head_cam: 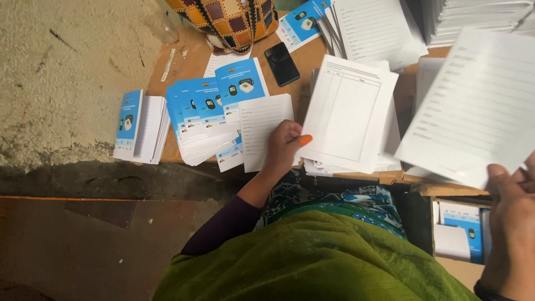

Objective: The person sorts through a large stack of white papers and blue booklets on a wooden table. They flip through the pages, separate the sheets, and arrange them into smaller piles while occasionally moving other items on the table.

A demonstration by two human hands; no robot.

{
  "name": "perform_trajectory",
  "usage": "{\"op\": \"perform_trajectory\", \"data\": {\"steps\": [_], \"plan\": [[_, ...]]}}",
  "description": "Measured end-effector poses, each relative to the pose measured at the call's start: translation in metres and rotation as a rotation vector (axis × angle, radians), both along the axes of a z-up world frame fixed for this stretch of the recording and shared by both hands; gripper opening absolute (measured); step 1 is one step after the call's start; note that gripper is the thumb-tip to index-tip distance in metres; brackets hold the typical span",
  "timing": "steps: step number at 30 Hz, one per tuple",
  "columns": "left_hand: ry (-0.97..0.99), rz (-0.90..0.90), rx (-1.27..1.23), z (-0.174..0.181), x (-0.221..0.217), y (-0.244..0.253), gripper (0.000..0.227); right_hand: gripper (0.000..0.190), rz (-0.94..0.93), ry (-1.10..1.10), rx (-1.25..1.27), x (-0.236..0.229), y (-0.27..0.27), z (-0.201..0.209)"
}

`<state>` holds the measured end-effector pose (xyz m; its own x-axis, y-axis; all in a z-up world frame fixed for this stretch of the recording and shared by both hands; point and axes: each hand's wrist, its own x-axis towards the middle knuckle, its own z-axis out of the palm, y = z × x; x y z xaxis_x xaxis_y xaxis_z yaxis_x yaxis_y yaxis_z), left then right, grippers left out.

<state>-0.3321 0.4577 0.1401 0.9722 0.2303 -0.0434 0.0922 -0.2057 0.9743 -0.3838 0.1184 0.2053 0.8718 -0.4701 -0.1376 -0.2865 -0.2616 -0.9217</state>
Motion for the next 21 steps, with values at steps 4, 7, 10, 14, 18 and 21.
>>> {"op": "perform_trajectory", "data": {"steps": [4,7,10,14,18,21], "plan": [[-0.067,0.049,-0.046,-0.004,0.002,0.019,0.019,0.039,0.017,-0.078,0.051,0.015,-0.058,-0.088],[-0.161,0.087,-0.17,-0.005,0.007,0.037,0.018,0.047,0.05,-0.276,0.185,0.031,-0.099,-0.151],[-0.014,0.259,-0.366,-0.002,0.012,0.055,0.034,0.035,0.098,-0.28,0.217,0.024,-0.101,-0.156],[-0.008,0.076,-0.699,0.015,0.013,0.05,0.03,0.015,0.126,-0.327,0.159,0.007,-0.077,-0.114],[0.074,0.041,-0.622,0.013,0.021,0.015,0.043,0.017,0.252,-0.525,-0.003,0.004,-0.078,-0.103],[-0.028,0.023,-0.454,0.017,0.019,-0.013,0.011,0.033,0.148,-0.442,0.125,0.002,-0.07,-0.091]]}}
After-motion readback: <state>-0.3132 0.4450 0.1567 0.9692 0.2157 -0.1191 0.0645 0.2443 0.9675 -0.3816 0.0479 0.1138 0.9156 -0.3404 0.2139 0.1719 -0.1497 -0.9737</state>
